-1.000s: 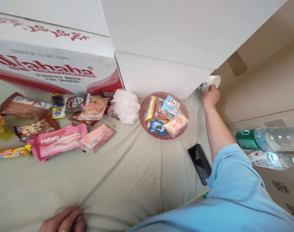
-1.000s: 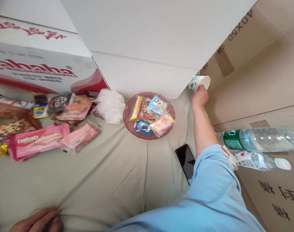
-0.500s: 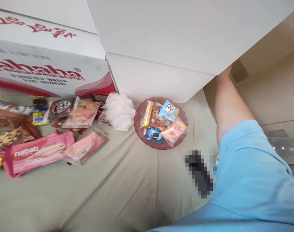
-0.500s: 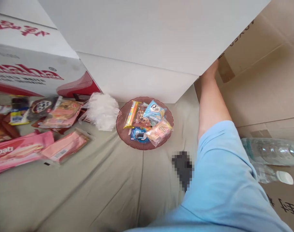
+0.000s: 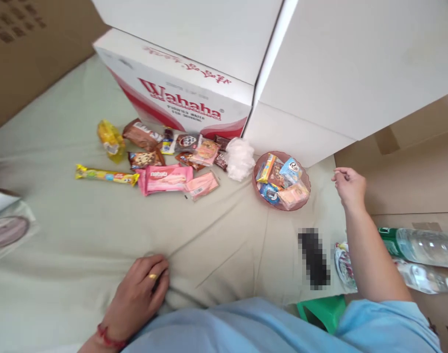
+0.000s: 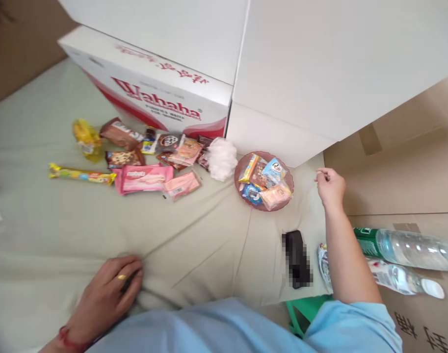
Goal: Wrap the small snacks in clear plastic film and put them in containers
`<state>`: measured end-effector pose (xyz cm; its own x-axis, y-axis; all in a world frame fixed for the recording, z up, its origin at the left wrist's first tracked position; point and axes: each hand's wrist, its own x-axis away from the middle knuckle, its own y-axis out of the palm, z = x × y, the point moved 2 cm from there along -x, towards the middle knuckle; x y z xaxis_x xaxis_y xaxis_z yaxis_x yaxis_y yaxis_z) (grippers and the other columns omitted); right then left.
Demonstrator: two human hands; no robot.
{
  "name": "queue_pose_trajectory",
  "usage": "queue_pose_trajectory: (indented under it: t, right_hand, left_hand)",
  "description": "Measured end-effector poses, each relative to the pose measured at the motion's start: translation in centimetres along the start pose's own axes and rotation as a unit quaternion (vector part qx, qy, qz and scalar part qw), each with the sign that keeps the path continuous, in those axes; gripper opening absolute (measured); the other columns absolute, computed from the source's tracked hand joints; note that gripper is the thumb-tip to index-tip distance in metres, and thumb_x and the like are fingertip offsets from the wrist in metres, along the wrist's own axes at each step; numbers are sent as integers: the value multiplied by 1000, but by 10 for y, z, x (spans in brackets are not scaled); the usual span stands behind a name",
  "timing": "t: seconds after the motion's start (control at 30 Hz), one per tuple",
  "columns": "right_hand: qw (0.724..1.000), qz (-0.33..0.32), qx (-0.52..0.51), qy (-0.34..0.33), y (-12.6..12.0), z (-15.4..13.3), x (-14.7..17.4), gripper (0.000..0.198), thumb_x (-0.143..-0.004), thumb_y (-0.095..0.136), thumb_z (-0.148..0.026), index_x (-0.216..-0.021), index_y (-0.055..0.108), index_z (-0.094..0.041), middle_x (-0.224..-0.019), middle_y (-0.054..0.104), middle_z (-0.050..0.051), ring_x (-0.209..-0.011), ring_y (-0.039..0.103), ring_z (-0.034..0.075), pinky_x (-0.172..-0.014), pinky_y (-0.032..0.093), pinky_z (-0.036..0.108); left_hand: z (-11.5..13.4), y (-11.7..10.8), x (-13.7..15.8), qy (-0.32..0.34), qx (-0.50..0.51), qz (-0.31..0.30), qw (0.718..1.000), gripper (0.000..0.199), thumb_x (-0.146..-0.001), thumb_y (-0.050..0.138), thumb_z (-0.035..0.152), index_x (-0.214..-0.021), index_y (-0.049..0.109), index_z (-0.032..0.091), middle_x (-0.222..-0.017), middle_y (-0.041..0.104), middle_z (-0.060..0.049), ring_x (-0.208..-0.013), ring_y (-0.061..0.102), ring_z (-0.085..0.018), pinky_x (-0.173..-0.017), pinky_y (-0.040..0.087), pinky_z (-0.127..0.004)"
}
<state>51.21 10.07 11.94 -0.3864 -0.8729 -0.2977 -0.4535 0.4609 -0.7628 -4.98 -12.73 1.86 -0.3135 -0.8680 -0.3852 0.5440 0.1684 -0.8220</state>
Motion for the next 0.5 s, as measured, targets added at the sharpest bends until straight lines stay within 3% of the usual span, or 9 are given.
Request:
queue_pose_trajectory:
  t: [0.07,0.17,0.23,0.3,0.4,0.5]
  right_hand:
    - [999,-25,-26,-33,6,-37,19,30,-90,62,-43,-99,74,-18,-69,68,1,-57,58,15,-56,44,27]
    - [981,-111,-33,-156,32,-109,46,27,-94,62,-44,-93,74,-20,-73,70,2,-68,64,18,-66,49,28]
    - [944,-197,4,-265,61,-157,65,25,-98,58,-40,-92,74,-21,-85,74,4,-80,67,19,-75,51,30]
    - [906,-247,108,-326,94,-197,81,22,-101,55,-35,-99,73,-21,-102,75,8,-94,69,22,-83,50,31]
    - [873,-249,284,-309,140,-237,93,28,-101,58,-38,-121,67,-20,-122,69,14,-98,69,26,-78,49,32]
    - [859,-239,361,-272,167,-253,91,30,-104,52,-35,-128,63,-20,-125,66,15,-92,69,24,-74,46,32]
  left_hand:
    - [1,0,1,-7,12,5,1000,10,-96,55,13,-102,61,19,-99,65,-7,-88,64,-20,-82,54,-34]
    - [1,1,4,-17,26,8,999,12,-97,54,11,-101,62,19,-99,66,-7,-90,63,-20,-84,54,-34]
    - [0,2,5,-21,32,8,999,12,-97,53,11,-100,62,18,-98,66,-7,-90,63,-20,-84,53,-33]
    - [0,3,7,-20,35,11,999,13,-98,51,11,-99,62,18,-98,66,-6,-89,62,-19,-82,53,-32]
    - [-1,4,9,-18,43,17,999,15,-97,50,10,-98,62,18,-98,66,-6,-89,60,-19,-82,53,-32]
    - [-3,5,12,-19,57,25,998,16,-96,48,8,-99,61,18,-99,65,-6,-91,60,-19,-82,53,-31]
